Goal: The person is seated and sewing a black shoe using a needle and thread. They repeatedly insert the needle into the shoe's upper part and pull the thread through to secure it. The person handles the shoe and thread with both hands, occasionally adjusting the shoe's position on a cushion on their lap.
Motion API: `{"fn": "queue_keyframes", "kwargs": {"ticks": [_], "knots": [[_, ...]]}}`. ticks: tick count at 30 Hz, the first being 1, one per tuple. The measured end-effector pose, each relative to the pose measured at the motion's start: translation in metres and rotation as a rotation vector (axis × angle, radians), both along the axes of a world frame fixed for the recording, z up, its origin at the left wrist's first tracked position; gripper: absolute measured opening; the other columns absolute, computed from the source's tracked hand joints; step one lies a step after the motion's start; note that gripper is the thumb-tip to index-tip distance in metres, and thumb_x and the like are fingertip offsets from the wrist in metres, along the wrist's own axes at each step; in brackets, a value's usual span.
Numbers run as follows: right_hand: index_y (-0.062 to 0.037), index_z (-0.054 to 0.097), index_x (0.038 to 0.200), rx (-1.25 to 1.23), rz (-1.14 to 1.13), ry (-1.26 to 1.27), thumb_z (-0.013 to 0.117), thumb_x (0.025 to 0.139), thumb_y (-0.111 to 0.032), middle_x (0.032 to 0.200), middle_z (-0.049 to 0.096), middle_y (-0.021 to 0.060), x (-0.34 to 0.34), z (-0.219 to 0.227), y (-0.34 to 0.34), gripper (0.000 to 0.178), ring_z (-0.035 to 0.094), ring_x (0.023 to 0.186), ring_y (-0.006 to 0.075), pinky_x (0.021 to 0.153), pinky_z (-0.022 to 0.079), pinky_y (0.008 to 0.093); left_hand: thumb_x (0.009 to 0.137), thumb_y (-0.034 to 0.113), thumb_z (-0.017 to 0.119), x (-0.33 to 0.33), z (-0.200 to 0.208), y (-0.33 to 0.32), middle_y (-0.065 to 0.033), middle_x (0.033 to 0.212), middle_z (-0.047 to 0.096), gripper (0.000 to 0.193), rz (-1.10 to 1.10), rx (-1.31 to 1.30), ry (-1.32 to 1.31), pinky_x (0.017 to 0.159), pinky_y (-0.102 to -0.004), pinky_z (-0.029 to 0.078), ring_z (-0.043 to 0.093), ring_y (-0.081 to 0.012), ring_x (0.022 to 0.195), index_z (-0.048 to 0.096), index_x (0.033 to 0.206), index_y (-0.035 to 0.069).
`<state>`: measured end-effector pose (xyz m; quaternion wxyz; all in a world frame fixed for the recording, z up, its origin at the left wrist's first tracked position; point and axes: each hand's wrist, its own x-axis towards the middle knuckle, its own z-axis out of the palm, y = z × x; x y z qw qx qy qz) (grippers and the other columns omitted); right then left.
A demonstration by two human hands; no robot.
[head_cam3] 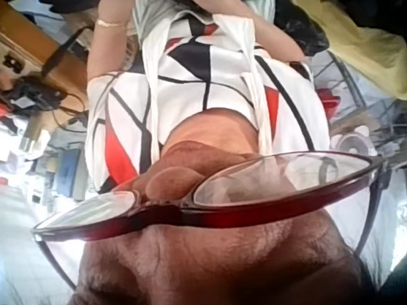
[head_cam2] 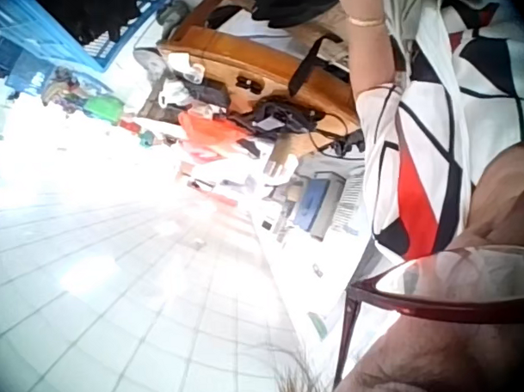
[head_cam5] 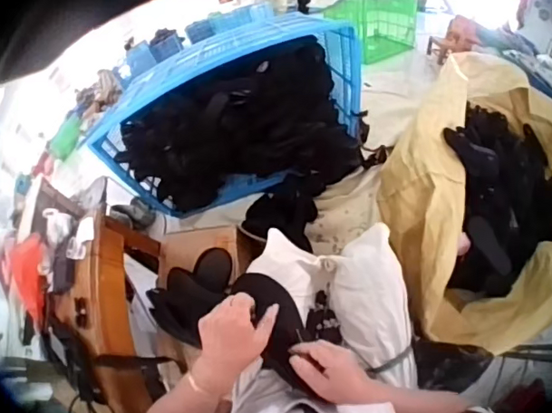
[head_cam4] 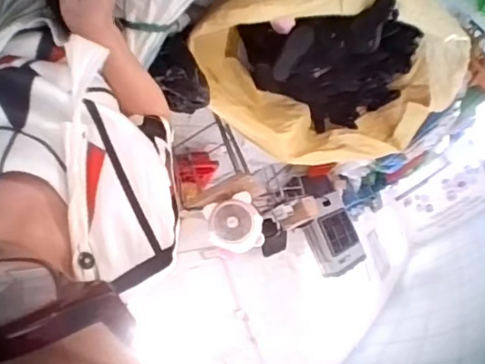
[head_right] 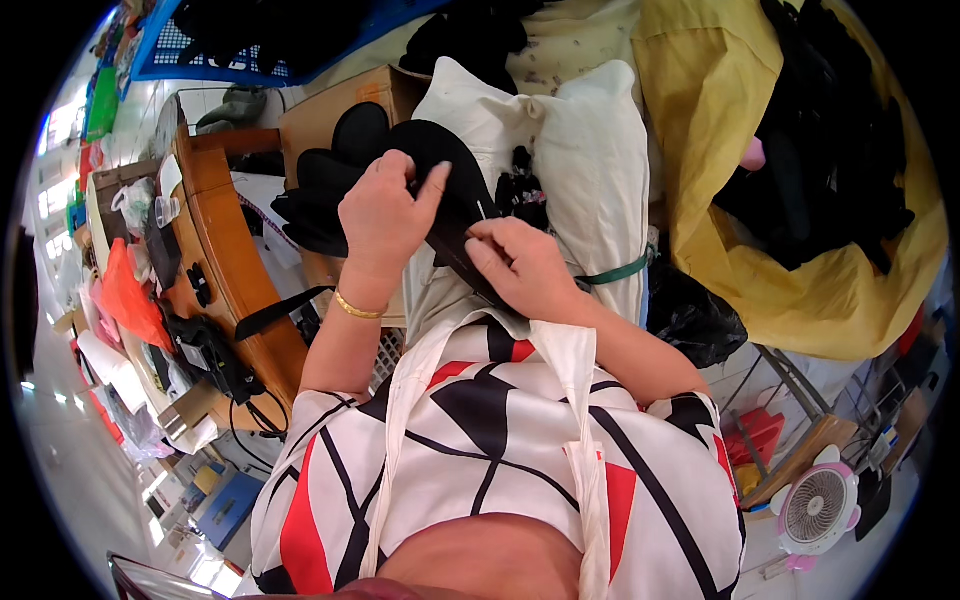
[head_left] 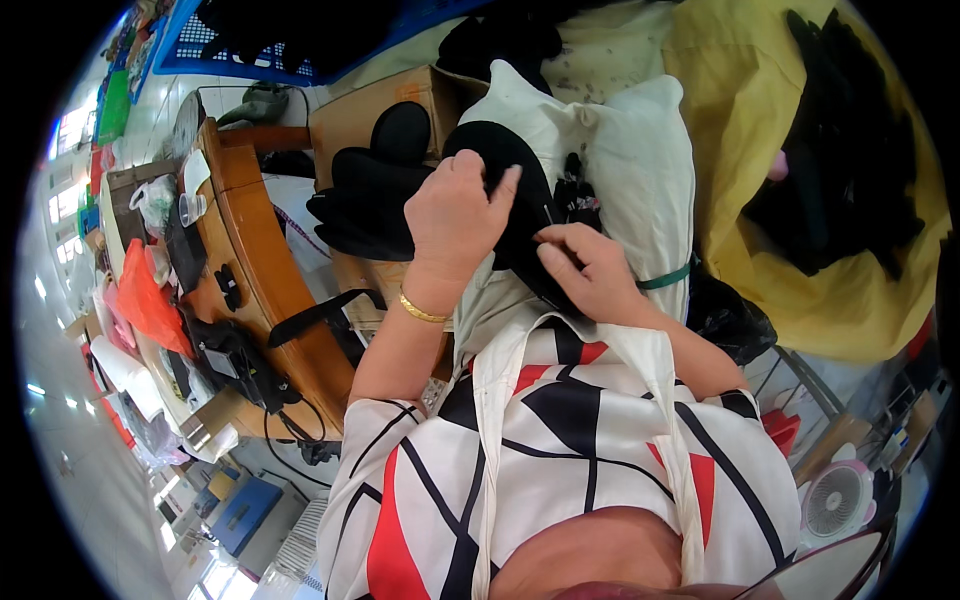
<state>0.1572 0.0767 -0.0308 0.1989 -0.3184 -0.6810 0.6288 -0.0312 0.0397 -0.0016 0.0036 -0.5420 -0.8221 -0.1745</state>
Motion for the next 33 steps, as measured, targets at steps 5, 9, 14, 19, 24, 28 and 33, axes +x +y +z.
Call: {"fn": "queue_keyframes", "kwargs": {"ticks": [5, 9, 14, 19, 24, 28, 33], "knots": [[0.0004, 0.058, 0.110, -0.290, -0.216, 0.184, 0.057, 0.097, -0.010, 0.081, 0.064, 0.0045, -0.004, -0.002, 0.016, 0.017, 0.062, 0.072, 0.0089, 0.067, 0.050, 0.0234, 0.086, 0.023, 0.073, -0.009, -0.004, -0.012, -0.0032, 0.067, 0.059, 0.024, 0.180, 0.101, -0.653, 0.054, -0.0274, 0.045, 0.055, -0.0090, 0.058, 0.062, 0.090, 0.001], [-0.0013, 0.061, 0.104, -0.523, -0.058, 0.155, 0.058, 0.097, -0.015, 0.074, 0.064, 0.0020, -0.022, 0.006, 0.034, 0.015, 0.061, 0.068, 0.0064, 0.064, 0.051, 0.0223, 0.089, 0.012, 0.070, -0.008, -0.016, -0.020, 0.0034, 0.072, 0.060, 0.014, 0.314, 0.191, -1.111, 0.053, -0.0193, 0.046, 0.053, -0.0026, 0.060, 0.064, 0.091, 0.000], [-0.0016, 0.062, 0.093, -0.157, 0.099, -0.043, 0.060, 0.092, -0.013, 0.069, 0.064, 0.0098, -0.043, 0.004, 0.043, 0.012, 0.060, 0.059, 0.0176, 0.058, 0.049, 0.0310, 0.089, 0.011, 0.068, -0.009, -0.014, -0.020, 0.0008, 0.073, 0.062, 0.011, 0.327, 0.228, -1.216, 0.054, -0.0187, 0.050, 0.058, -0.0041, 0.062, 0.064, 0.092, 0.000], [-0.0005, 0.062, 0.091, 0.055, 0.111, -0.036, 0.059, 0.084, -0.008, 0.072, 0.062, 0.0196, -0.050, 0.000, 0.042, 0.011, 0.061, 0.063, 0.0350, 0.060, 0.049, 0.0394, 0.090, 0.012, 0.068, -0.013, -0.016, -0.023, -0.0006, 0.080, 0.064, 0.012, 0.339, 0.209, -1.247, 0.056, -0.0192, 0.050, 0.059, -0.0058, 0.064, 0.064, 0.095, 0.001], [-0.0008, 0.063, 0.091, 0.114, 0.132, -0.043, 0.058, 0.083, -0.009, 0.074, 0.064, 0.0202, -0.052, -0.002, 0.043, 0.012, 0.063, 0.068, 0.0376, 0.063, 0.050, 0.0413, 0.090, 0.012, 0.068, -0.015, -0.019, -0.024, -0.0004, 0.079, 0.063, 0.012, 0.341, 0.225, -1.278, 0.054, -0.0195, 0.049, 0.059, -0.0060, 0.063, 0.064, 0.093, 0.001], [-0.0008, 0.064, 0.094, 0.118, 0.154, -0.064, 0.058, 0.084, -0.009, 0.075, 0.064, 0.0196, -0.053, -0.001, 0.044, 0.014, 0.063, 0.067, 0.0348, 0.063, 0.050, 0.0392, 0.090, 0.012, 0.067, -0.015, -0.019, -0.024, -0.0004, 0.076, 0.063, 0.012, 0.344, 0.238, -1.289, 0.053, -0.0192, 0.049, 0.058, -0.0057, 0.062, 0.064, 0.092, 0.001], [-0.0009, 0.064, 0.098, 0.204, 0.174, -0.044, 0.057, 0.086, -0.009, 0.075, 0.064, 0.0180, -0.056, -0.011, 0.045, 0.016, 0.064, 0.066, 0.0309, 0.063, 0.050, 0.0367, 0.091, 0.012, 0.067, -0.016, -0.020, -0.025, -0.0002, 0.078, 0.063, 0.011, 0.337, 0.230, -1.288, 0.053, -0.0194, 0.049, 0.058, -0.0060, 0.062, 0.064, 0.093, 0.002]]}}
